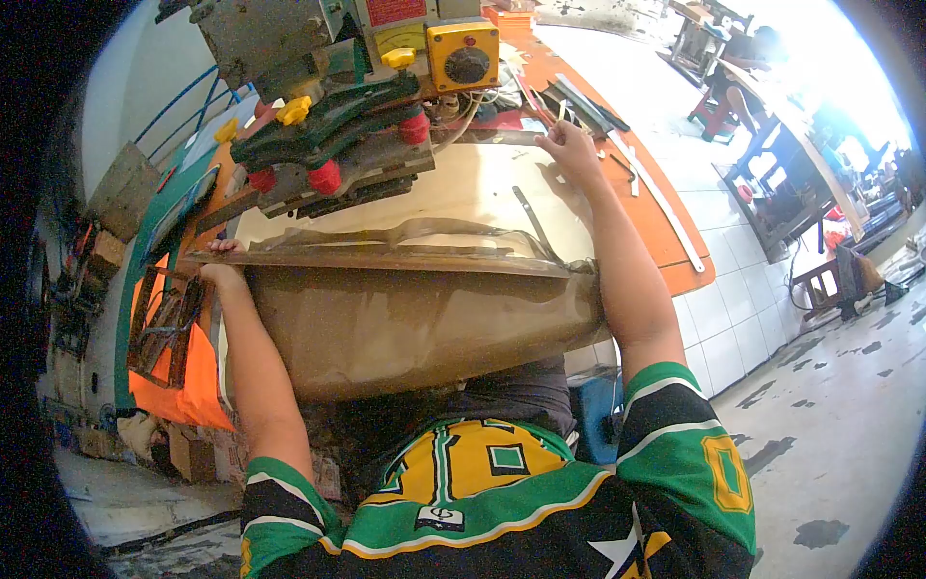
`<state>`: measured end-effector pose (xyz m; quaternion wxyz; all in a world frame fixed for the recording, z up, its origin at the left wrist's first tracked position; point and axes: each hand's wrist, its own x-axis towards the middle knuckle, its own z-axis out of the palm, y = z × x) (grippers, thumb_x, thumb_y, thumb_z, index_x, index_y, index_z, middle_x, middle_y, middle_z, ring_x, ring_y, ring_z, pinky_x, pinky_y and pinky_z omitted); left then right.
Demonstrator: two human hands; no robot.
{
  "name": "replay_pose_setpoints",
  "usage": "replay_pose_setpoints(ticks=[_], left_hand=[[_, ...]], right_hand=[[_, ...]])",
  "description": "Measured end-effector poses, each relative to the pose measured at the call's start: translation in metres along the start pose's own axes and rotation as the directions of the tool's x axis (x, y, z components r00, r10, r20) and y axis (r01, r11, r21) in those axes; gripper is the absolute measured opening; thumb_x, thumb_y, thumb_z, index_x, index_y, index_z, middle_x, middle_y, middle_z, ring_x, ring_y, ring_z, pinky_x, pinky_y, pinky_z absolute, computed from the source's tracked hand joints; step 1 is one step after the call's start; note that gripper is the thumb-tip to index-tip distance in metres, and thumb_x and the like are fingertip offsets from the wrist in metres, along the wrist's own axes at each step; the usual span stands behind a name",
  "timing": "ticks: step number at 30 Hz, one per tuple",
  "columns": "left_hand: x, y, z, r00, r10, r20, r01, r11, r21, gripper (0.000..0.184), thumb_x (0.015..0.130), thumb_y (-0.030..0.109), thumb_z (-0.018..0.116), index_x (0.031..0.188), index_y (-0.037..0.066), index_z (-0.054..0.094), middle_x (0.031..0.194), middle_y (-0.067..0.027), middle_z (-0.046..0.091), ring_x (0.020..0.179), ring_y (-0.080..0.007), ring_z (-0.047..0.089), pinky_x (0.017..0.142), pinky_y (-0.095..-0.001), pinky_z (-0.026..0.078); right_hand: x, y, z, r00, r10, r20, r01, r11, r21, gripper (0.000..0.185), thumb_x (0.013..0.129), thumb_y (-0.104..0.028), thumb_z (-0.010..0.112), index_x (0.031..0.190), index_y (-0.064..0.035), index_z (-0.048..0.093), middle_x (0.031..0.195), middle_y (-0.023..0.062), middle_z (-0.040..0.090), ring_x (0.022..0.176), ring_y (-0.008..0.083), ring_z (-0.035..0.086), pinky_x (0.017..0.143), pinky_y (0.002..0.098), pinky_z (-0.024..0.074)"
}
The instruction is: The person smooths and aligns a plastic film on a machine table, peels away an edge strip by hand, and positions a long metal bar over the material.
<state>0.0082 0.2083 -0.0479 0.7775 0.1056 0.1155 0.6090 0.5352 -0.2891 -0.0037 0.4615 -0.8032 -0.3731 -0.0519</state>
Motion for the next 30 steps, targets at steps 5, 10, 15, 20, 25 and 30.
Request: replay_pose_setpoints(ticks=[5, 10, 15, 20, 25, 30], left_hand=[[-0.004, -0.002, 0.002, 1.000, 0.006, -0.015, -0.006, 1.000, -0.016, 0.038, 0.100, 0.042, 0.037, 0.084, 0.013, 0.056, 0.066, 0.0044, 0.053, 0.053, -0.0125, 0.049, 0.055, -0.0290, 0.042], [0.004, 0.001, -0.004, 1.000, -0.027, -0.010, 0.027, 0.999, -0.036, 0.037, 0.100, 0.041, 0.037, 0.085, 0.013, 0.057, 0.067, 0.0049, 0.055, 0.053, -0.0122, 0.049, 0.055, -0.0292, 0.043], [0.003, 0.000, -0.004, 1.000, -0.006, 0.012, 0.007, 0.999, -0.037, 0.035, 0.100, 0.039, 0.038, 0.085, 0.013, 0.057, 0.067, 0.0050, 0.055, 0.053, -0.0121, 0.049, 0.055, -0.0295, 0.043], [0.000, -0.001, -0.001, 1.000, -0.002, 0.011, 0.002, 0.999, -0.034, 0.037, 0.100, 0.041, 0.039, 0.085, 0.012, 0.058, 0.067, 0.0042, 0.054, 0.055, -0.0125, 0.049, 0.056, -0.0296, 0.043], [-0.009, -0.003, 0.006, 0.999, -0.003, 0.038, 0.005, 0.999, -0.040, 0.039, 0.100, 0.044, 0.042, 0.085, 0.012, 0.059, 0.066, 0.0034, 0.054, 0.056, -0.0136, 0.050, 0.058, -0.0297, 0.043], [-0.008, -0.003, 0.004, 0.998, -0.010, 0.066, 0.013, 0.998, -0.054, 0.040, 0.100, 0.046, 0.043, 0.085, 0.012, 0.059, 0.066, 0.0033, 0.054, 0.056, -0.0140, 0.049, 0.058, -0.0301, 0.043]], right_hand=[[-0.002, -0.005, -0.002, 0.999, 0.039, 0.020, -0.039, 0.999, -0.009, 0.037, 0.088, -0.034, 0.081, 0.087, -0.0016, 0.063, 0.074, 0.0053, 0.061, 0.071, 0.0152, 0.056, 0.065, 0.0347, 0.0457], [-0.001, -0.002, 0.000, 1.000, 0.000, 0.017, 0.000, 1.000, -0.016, 0.037, 0.089, -0.034, 0.081, 0.085, -0.0024, 0.062, 0.073, 0.0024, 0.058, 0.069, 0.0127, 0.052, 0.062, 0.0327, 0.0427], [-0.003, -0.005, 0.000, 0.999, 0.003, 0.039, -0.002, 1.000, -0.012, 0.037, 0.091, -0.034, 0.081, 0.084, -0.0033, 0.060, 0.071, -0.0004, 0.055, 0.068, 0.0105, 0.048, 0.060, 0.0312, 0.0402], [-0.003, -0.005, 0.000, 0.999, -0.015, 0.049, 0.014, 1.000, 0.009, 0.037, 0.091, -0.033, 0.081, 0.084, -0.0043, 0.059, 0.071, -0.0023, 0.053, 0.067, 0.0088, 0.046, 0.059, 0.0295, 0.0376], [-0.004, -0.007, -0.001, 0.998, 0.001, 0.068, -0.001, 1.000, -0.001, 0.037, 0.092, -0.033, 0.081, 0.083, -0.0045, 0.059, 0.070, -0.0032, 0.052, 0.066, 0.0080, 0.044, 0.058, 0.0286, 0.0362], [-0.004, -0.006, 0.000, 0.997, 0.005, 0.077, -0.005, 1.000, 0.001, 0.037, 0.092, -0.033, 0.081, 0.083, -0.0046, 0.059, 0.070, -0.0033, 0.051, 0.066, 0.0078, 0.044, 0.058, 0.0286, 0.0358]])
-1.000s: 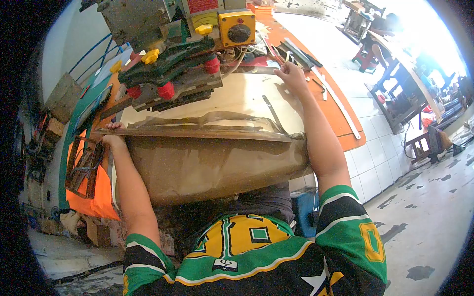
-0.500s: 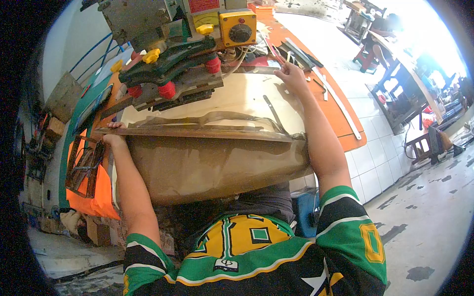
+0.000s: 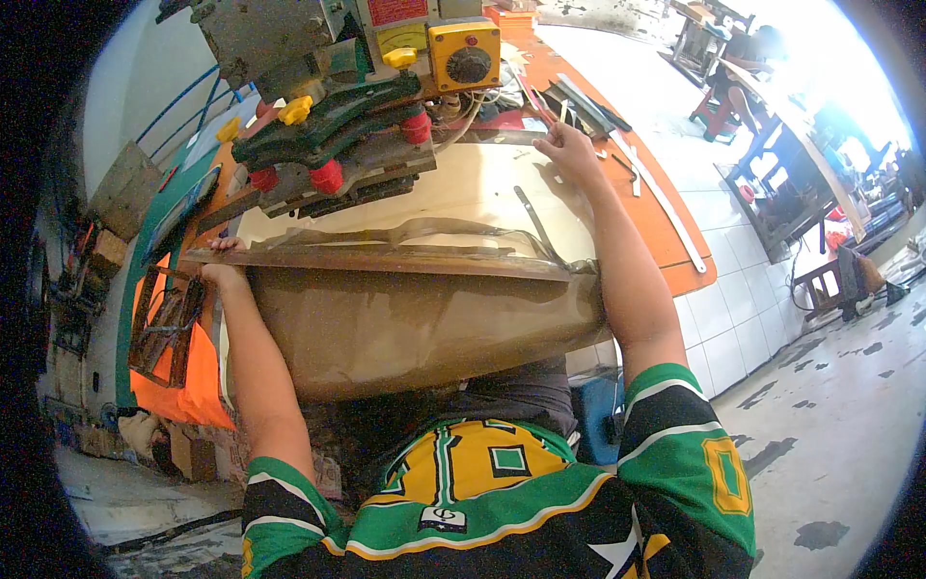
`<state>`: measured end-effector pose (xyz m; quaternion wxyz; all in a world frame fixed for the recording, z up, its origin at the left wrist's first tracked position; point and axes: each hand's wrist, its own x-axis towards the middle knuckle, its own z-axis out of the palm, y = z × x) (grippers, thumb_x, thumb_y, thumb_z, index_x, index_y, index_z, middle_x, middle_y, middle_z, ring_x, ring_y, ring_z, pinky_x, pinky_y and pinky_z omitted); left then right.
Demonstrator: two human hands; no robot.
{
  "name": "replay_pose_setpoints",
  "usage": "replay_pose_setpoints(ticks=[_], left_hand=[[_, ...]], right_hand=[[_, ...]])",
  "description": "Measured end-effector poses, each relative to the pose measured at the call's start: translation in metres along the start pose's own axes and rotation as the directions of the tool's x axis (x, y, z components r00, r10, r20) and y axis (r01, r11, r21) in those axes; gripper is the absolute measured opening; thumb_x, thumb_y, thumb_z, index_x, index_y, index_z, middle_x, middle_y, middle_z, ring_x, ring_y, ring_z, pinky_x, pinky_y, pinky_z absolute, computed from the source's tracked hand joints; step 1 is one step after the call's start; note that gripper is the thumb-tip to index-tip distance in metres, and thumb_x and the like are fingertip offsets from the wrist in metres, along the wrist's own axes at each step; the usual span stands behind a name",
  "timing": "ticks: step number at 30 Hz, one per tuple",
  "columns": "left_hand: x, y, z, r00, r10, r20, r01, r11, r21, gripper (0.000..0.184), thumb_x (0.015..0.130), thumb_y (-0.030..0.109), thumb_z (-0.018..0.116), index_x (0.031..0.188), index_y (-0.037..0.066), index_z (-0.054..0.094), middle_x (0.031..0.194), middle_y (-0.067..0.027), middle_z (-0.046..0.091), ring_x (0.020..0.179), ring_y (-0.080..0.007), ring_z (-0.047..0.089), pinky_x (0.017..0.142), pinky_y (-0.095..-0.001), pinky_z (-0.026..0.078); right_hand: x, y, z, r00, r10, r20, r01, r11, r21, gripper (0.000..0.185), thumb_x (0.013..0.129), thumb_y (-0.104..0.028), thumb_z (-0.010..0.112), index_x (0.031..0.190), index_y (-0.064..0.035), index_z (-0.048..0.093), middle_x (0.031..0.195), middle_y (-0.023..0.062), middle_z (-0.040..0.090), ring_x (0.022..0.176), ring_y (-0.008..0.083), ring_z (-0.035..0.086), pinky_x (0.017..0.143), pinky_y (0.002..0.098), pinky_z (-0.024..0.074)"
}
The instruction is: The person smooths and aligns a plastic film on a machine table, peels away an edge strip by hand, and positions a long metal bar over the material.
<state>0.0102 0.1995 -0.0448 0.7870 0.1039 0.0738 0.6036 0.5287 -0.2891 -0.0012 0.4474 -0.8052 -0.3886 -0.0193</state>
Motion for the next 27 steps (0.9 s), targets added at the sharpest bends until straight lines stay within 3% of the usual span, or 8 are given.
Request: replay_pose_setpoints(ticks=[3, 5, 11, 15, 17, 27], left_hand=[[0.0041, 0.0014, -0.0032, 1.000, 0.000, -0.014, 0.000, 1.000, 0.012, 0.040, 0.100, 0.044, 0.042, 0.084, 0.012, 0.059, 0.066, 0.0033, 0.054, 0.055, -0.0139, 0.049, 0.056, -0.0300, 0.043], [0.0020, 0.0010, -0.0025, 1.000, 0.001, -0.020, -0.001, 1.000, 0.012, 0.039, 0.100, 0.043, 0.041, 0.084, 0.012, 0.059, 0.066, 0.0033, 0.054, 0.054, -0.0138, 0.049, 0.056, -0.0299, 0.043], [0.0052, 0.0025, -0.0049, 1.000, -0.007, -0.026, 0.007, 1.000, 0.020, 0.037, 0.099, 0.040, 0.040, 0.084, 0.012, 0.059, 0.065, 0.0036, 0.055, 0.053, -0.0135, 0.049, 0.055, -0.0294, 0.043], [0.0053, 0.0020, -0.0050, 1.000, -0.001, -0.026, 0.002, 1.000, 0.019, 0.037, 0.099, 0.040, 0.040, 0.083, 0.012, 0.059, 0.065, 0.0038, 0.055, 0.053, -0.0132, 0.049, 0.055, -0.0292, 0.043], [0.0060, 0.0026, -0.0051, 0.999, -0.004, -0.032, 0.004, 1.000, 0.020, 0.037, 0.099, 0.040, 0.040, 0.083, 0.012, 0.058, 0.065, 0.0037, 0.055, 0.053, -0.0132, 0.049, 0.055, -0.0292, 0.043], [0.0061, 0.0026, -0.0068, 1.000, -0.012, -0.020, 0.012, 1.000, 0.007, 0.039, 0.100, 0.043, 0.039, 0.084, 0.013, 0.058, 0.066, 0.0037, 0.055, 0.053, -0.0134, 0.050, 0.055, -0.0299, 0.044]], right_hand=[[0.0003, 0.0004, 0.0001, 1.000, -0.015, 0.006, 0.015, 1.000, 0.015, 0.036, 0.092, -0.032, 0.081, 0.084, -0.0047, 0.059, 0.070, -0.0034, 0.051, 0.066, 0.0076, 0.044, 0.058, 0.0285, 0.0358], [-0.0002, -0.0030, -0.0021, 1.000, 0.022, 0.023, -0.022, 1.000, -0.001, 0.035, 0.089, -0.030, 0.081, 0.084, -0.0022, 0.061, 0.072, 0.0021, 0.058, 0.068, 0.0125, 0.054, 0.062, 0.0323, 0.0452], [-0.0014, -0.0031, -0.0015, 1.000, 0.005, 0.025, -0.005, 1.000, 0.014, 0.035, 0.089, -0.030, 0.081, 0.086, -0.0019, 0.060, 0.074, 0.0027, 0.059, 0.070, 0.0126, 0.056, 0.063, 0.0325, 0.0469], [-0.0011, -0.0027, -0.0013, 0.999, 0.018, 0.048, -0.019, 1.000, 0.023, 0.035, 0.089, -0.030, 0.081, 0.086, -0.0019, 0.060, 0.075, 0.0028, 0.060, 0.071, 0.0130, 0.056, 0.063, 0.0326, 0.0469], [-0.0007, -0.0007, 0.0010, 0.999, -0.023, 0.033, 0.023, 1.000, 0.011, 0.035, 0.093, -0.031, 0.081, 0.084, -0.0050, 0.057, 0.068, -0.0044, 0.049, 0.064, 0.0069, 0.043, 0.056, 0.0273, 0.0344], [0.0016, 0.0035, 0.0020, 0.998, -0.035, 0.042, 0.036, 0.999, -0.031, 0.036, 0.091, -0.030, 0.082, 0.084, -0.0053, 0.057, 0.070, -0.0042, 0.049, 0.064, 0.0072, 0.043, 0.055, 0.0277, 0.0360]])
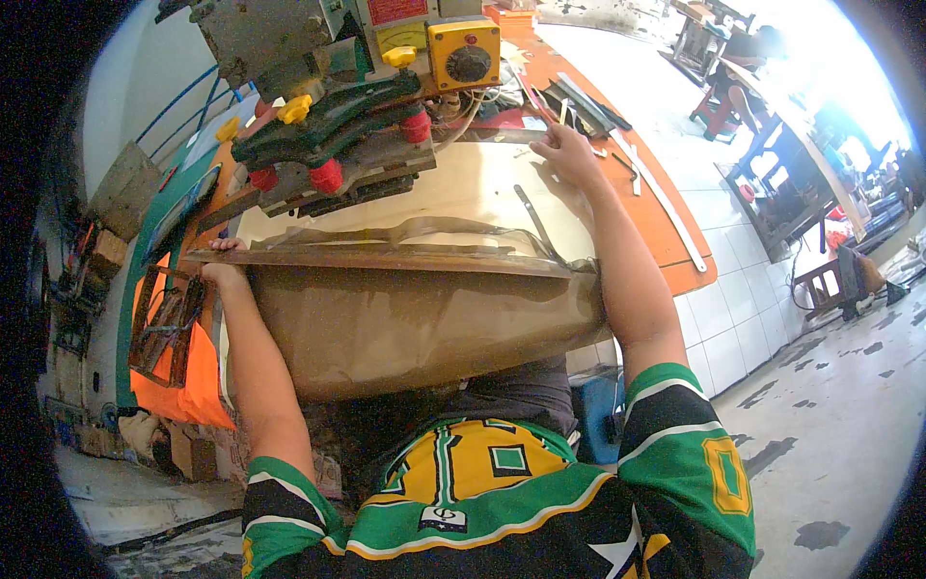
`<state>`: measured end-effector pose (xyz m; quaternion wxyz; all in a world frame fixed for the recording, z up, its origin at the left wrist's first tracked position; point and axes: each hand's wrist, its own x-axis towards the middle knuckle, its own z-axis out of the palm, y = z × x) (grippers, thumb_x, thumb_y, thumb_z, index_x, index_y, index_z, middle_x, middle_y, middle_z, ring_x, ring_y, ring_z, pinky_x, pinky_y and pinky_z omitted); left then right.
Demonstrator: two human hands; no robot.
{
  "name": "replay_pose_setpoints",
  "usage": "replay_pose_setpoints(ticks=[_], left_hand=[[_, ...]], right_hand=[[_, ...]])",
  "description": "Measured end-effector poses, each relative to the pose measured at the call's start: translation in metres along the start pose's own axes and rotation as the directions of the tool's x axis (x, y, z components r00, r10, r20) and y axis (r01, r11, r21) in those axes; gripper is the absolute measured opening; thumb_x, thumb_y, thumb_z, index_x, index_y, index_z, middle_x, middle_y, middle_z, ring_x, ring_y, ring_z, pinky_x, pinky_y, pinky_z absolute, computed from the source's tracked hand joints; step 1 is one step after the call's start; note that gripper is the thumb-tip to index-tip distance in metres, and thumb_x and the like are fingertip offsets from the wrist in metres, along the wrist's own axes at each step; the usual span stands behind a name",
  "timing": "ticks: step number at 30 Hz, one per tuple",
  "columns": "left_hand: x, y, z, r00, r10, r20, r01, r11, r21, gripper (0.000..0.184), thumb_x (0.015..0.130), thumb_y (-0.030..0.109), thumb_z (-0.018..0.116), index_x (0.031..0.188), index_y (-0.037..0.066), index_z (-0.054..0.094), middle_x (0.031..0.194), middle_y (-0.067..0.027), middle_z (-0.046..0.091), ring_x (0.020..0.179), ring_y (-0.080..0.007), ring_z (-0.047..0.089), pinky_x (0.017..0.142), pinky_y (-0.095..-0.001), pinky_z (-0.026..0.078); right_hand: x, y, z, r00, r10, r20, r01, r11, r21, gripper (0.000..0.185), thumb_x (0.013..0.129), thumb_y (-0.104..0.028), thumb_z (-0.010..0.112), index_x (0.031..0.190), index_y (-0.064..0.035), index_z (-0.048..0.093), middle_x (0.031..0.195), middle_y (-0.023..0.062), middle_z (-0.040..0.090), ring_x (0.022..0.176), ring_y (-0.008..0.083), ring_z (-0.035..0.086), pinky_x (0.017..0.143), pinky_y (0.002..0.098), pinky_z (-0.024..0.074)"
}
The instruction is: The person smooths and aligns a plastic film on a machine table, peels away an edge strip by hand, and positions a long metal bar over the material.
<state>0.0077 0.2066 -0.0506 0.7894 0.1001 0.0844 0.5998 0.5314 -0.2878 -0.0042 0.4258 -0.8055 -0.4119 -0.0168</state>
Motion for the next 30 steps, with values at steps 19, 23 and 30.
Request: replay_pose_setpoints(ticks=[19, 23, 30], left_hand=[[0.003, 0.002, -0.002, 1.000, -0.013, -0.002, 0.013, 1.000, 0.012, 0.044, 0.097, 0.049, 0.040, 0.085, 0.012, 0.058, 0.066, 0.0028, 0.054, 0.054, -0.0145, 0.049, 0.055, -0.0304, 0.043], [0.008, 0.004, -0.007, 0.999, -0.032, 0.023, 0.032, 0.999, 0.002, 0.044, 0.097, 0.049, 0.040, 0.085, 0.012, 0.059, 0.066, 0.0033, 0.055, 0.054, -0.0143, 0.050, 0.055, -0.0303, 0.043], [0.008, 0.003, -0.005, 1.000, -0.002, -0.008, 0.002, 1.000, 0.011, 0.043, 0.098, 0.048, 0.041, 0.083, 0.012, 0.058, 0.066, 0.0037, 0.055, 0.054, -0.0134, 0.050, 0.055, -0.0301, 0.043]], right_hand=[[0.000, 0.000, 0.000, 0.999, 0.025, 0.023, -0.025, 1.000, -0.001, 0.037, 0.088, -0.032, 0.082, 0.084, -0.0051, 0.057, 0.073, 0.0001, 0.053, 0.068, 0.0119, 0.049, 0.060, 0.0317, 0.0405], [0.002, 0.003, 0.000, 0.998, 0.057, 0.041, -0.056, 0.998, -0.020, 0.040, 0.086, -0.037, 0.082, 0.085, -0.0041, 0.058, 0.076, 0.0046, 0.059, 0.073, 0.0169, 0.057, 0.066, 0.0355, 0.0467], [0.002, 0.001, -0.001, 0.998, 0.041, 0.041, -0.039, 0.999, -0.037, 0.040, 0.086, -0.036, 0.082, 0.085, -0.0046, 0.058, 0.075, 0.0043, 0.058, 0.072, 0.0166, 0.056, 0.065, 0.0355, 0.0459]])
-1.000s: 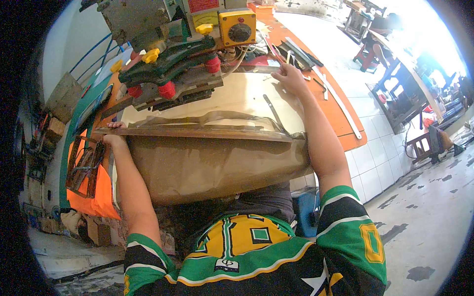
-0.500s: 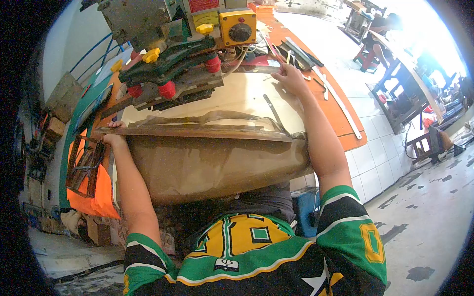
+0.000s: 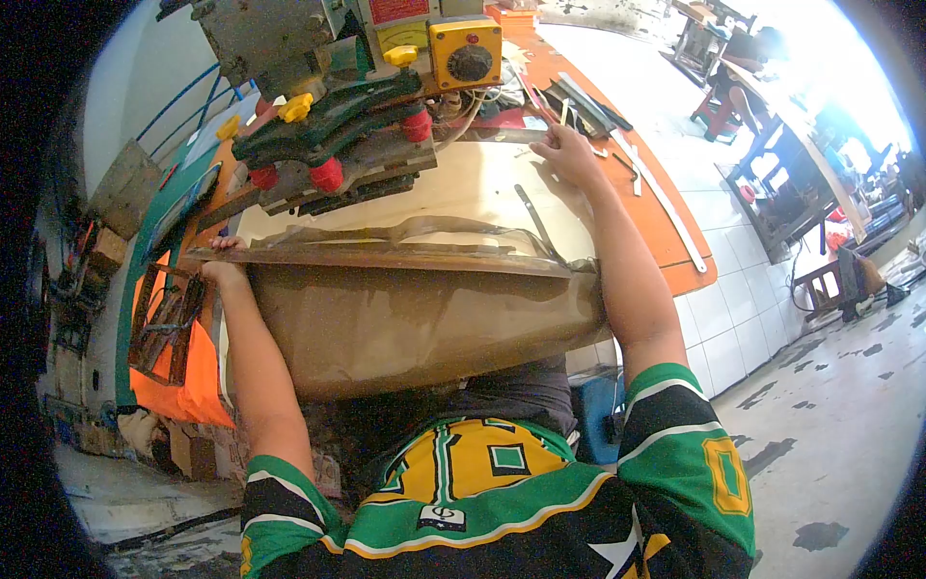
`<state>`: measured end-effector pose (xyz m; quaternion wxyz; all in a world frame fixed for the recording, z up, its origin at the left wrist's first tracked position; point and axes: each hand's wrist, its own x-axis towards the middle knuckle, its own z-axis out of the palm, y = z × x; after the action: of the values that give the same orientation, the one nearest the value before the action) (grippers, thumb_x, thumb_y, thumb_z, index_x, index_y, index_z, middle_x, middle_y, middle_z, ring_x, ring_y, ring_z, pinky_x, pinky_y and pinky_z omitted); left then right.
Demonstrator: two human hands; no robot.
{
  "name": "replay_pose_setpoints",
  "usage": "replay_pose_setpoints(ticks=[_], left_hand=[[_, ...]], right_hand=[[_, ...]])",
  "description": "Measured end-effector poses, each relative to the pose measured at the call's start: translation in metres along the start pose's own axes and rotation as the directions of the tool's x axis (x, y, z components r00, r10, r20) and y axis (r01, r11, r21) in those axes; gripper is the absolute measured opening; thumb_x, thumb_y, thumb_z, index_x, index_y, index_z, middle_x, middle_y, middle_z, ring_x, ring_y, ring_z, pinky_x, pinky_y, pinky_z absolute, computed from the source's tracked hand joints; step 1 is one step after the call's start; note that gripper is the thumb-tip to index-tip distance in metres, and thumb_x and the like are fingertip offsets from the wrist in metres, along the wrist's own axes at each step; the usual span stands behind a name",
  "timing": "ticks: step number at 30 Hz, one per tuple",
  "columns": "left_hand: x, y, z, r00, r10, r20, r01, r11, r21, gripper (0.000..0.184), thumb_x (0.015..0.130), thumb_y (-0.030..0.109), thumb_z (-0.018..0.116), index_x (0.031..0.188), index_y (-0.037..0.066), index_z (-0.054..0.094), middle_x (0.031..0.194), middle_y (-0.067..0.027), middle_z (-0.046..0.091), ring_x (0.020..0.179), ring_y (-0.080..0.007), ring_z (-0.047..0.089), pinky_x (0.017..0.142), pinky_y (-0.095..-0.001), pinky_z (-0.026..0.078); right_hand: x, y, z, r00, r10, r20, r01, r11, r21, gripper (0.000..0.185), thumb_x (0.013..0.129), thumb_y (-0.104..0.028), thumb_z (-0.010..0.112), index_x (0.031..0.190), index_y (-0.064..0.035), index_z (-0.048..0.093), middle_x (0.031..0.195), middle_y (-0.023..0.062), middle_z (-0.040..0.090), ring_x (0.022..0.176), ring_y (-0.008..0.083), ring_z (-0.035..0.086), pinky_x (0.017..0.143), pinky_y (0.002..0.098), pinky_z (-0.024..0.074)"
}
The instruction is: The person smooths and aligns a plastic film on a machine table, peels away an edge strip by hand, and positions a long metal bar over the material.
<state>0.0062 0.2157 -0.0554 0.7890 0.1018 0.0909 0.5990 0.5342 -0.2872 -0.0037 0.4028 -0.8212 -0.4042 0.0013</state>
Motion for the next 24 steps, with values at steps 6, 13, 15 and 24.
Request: replay_pose_setpoints(ticks=[6, 13, 15, 24], left_hand=[[0.0009, 0.0004, -0.0012, 0.999, 0.008, 0.034, -0.009, 1.000, 0.013, 0.041, 0.098, 0.046, 0.041, 0.083, 0.012, 0.057, 0.063, 0.0036, 0.053, 0.053, -0.0131, 0.049, 0.054, -0.0300, 0.042], [-0.0068, -0.0038, 0.0066, 0.998, 0.017, -0.056, -0.020, 0.999, -0.045, 0.036, 0.098, 0.041, 0.040, 0.082, 0.013, 0.056, 0.057, 0.0040, 0.048, 0.049, -0.0134, 0.048, 0.052, -0.0302, 0.042], [-0.0050, -0.0040, 0.0052, 0.997, 0.047, -0.064, -0.048, 0.999, -0.016, 0.033, 0.097, 0.038, 0.041, 0.083, 0.013, 0.056, 0.057, 0.0043, 0.048, 0.049, -0.0132, 0.047, 0.052, -0.0302, 0.042], [0.0018, -0.0032, -0.0004, 0.998, 0.039, -0.054, -0.041, 0.998, -0.037, 0.036, 0.098, 0.041, 0.038, 0.086, 0.013, 0.056, 0.056, 0.0043, 0.047, 0.049, -0.0132, 0.047, 0.051, -0.0296, 0.041]], right_hand=[[-0.0018, -0.0010, 0.0005, 1.000, -0.018, -0.012, 0.018, 0.999, 0.027, 0.040, 0.086, -0.036, 0.081, 0.085, -0.0042, 0.057, 0.074, 0.0043, 0.057, 0.070, 0.0166, 0.055, 0.064, 0.0359, 0.0457], [-0.0019, -0.0015, 0.0022, 0.999, -0.032, -0.026, 0.032, 0.999, -0.004, 0.037, 0.088, -0.032, 0.082, 0.085, -0.0033, 0.058, 0.073, 0.0018, 0.055, 0.068, 0.0136, 0.051, 0.061, 0.0331, 0.0421], [-0.0030, -0.0033, 0.0025, 0.998, -0.047, -0.040, 0.047, 0.999, -0.005, 0.035, 0.090, -0.029, 0.082, 0.084, -0.0047, 0.057, 0.071, -0.0030, 0.049, 0.066, 0.0089, 0.044, 0.057, 0.0293, 0.0377], [-0.0029, -0.0022, 0.0031, 0.999, -0.037, -0.031, 0.039, 0.999, 0.037, 0.034, 0.091, -0.027, 0.081, 0.084, -0.0045, 0.057, 0.071, -0.0031, 0.050, 0.066, 0.0084, 0.044, 0.058, 0.0284, 0.0377]])
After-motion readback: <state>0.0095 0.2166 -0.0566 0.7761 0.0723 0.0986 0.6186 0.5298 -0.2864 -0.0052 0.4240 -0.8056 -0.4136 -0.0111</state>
